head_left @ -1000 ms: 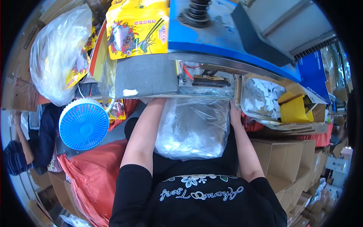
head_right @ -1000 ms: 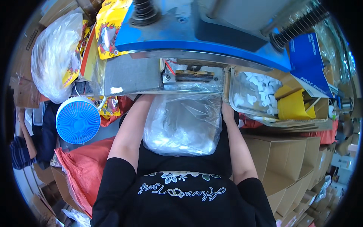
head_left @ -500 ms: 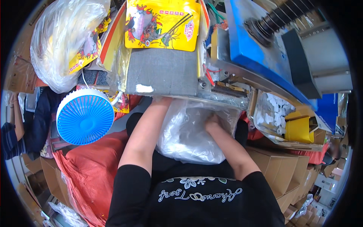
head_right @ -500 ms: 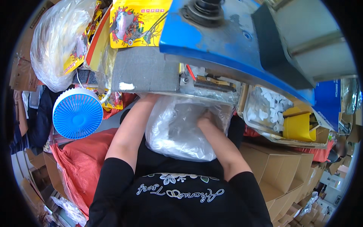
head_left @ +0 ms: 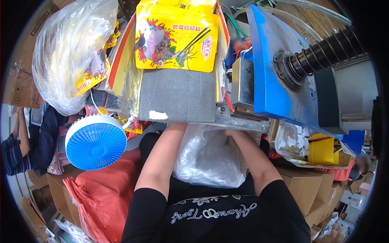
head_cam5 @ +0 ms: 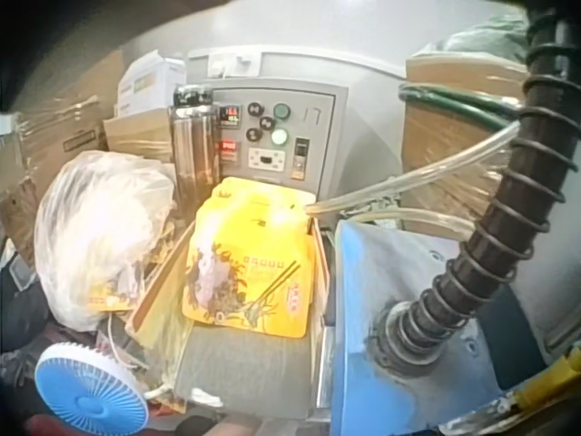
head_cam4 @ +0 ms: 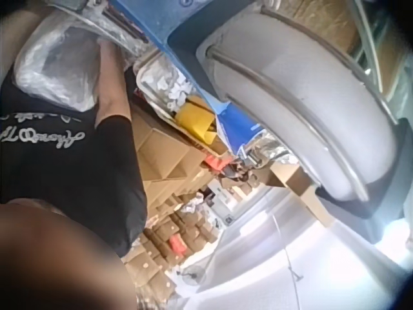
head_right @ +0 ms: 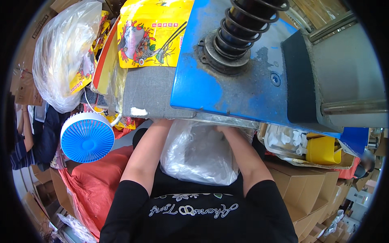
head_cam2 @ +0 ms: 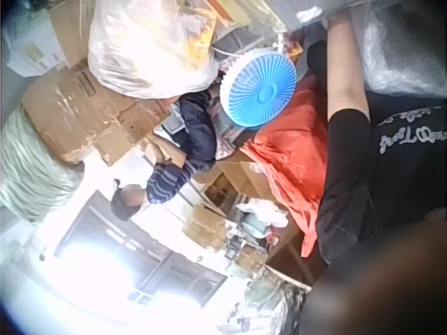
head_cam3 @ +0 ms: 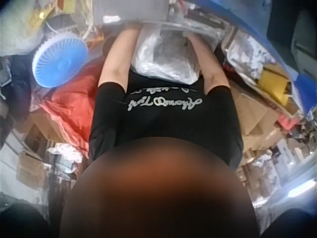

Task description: The recorder is packing yellow product packets into clear plastic bags and using a machine to seal them.

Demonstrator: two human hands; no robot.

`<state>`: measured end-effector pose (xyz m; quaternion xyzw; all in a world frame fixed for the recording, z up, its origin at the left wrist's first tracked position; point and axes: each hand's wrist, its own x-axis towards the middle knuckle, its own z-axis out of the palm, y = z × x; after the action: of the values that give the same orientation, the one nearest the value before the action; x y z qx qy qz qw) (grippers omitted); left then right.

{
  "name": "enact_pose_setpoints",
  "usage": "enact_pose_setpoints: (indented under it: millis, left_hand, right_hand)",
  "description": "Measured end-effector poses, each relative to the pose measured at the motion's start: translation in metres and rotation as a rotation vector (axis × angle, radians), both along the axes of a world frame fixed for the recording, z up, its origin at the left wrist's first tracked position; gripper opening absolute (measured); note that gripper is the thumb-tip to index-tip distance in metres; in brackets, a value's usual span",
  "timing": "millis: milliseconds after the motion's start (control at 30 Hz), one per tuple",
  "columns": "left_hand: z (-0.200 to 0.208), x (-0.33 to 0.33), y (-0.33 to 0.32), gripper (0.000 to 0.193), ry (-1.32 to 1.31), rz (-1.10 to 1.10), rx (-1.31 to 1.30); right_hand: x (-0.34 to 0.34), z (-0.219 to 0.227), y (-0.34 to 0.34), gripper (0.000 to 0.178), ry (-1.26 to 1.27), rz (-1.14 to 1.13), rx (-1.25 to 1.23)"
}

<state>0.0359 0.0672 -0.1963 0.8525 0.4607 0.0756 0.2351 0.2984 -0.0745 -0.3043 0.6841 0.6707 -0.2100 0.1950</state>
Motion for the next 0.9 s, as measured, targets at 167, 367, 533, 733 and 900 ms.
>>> enact_pose_setpoints:
  millis: [167, 367, 533, 733, 900]
  left_hand:
    - [-0.052, -0.009, 0.003, 0.071, -1.690, 0.243, -1.261]
    - [-0.074, -0.020, 0.007, 0.067, -1.625, 0.271, -1.239]
    - [-0.092, 0.002, 0.016, 0.064, -1.547, 0.242, -1.225]
    - [-0.110, 0.004, 0.013, 0.060, -1.494, 0.277, -1.119]
    - [-0.132, 0.003, 0.018, 0.057, -1.482, 0.304, -0.927]
  right_hand:
    - [-0.089, 0.169, -0.005, 0.035, 0.238, 0.057, -0.047]
    - [-0.066, 0.212, 0.010, 0.037, 1.272, -0.701, -0.256]
    - [-0.021, 0.100, 0.002, 0.036, 0.721, -0.724, 0.401]
    - [-0.032, 0.091, 0.020, 0.038, 0.243, -0.386, 0.427]
    - [-0.113, 0.078, 0.006, 0.057, 1.054, -0.599, -0.130]
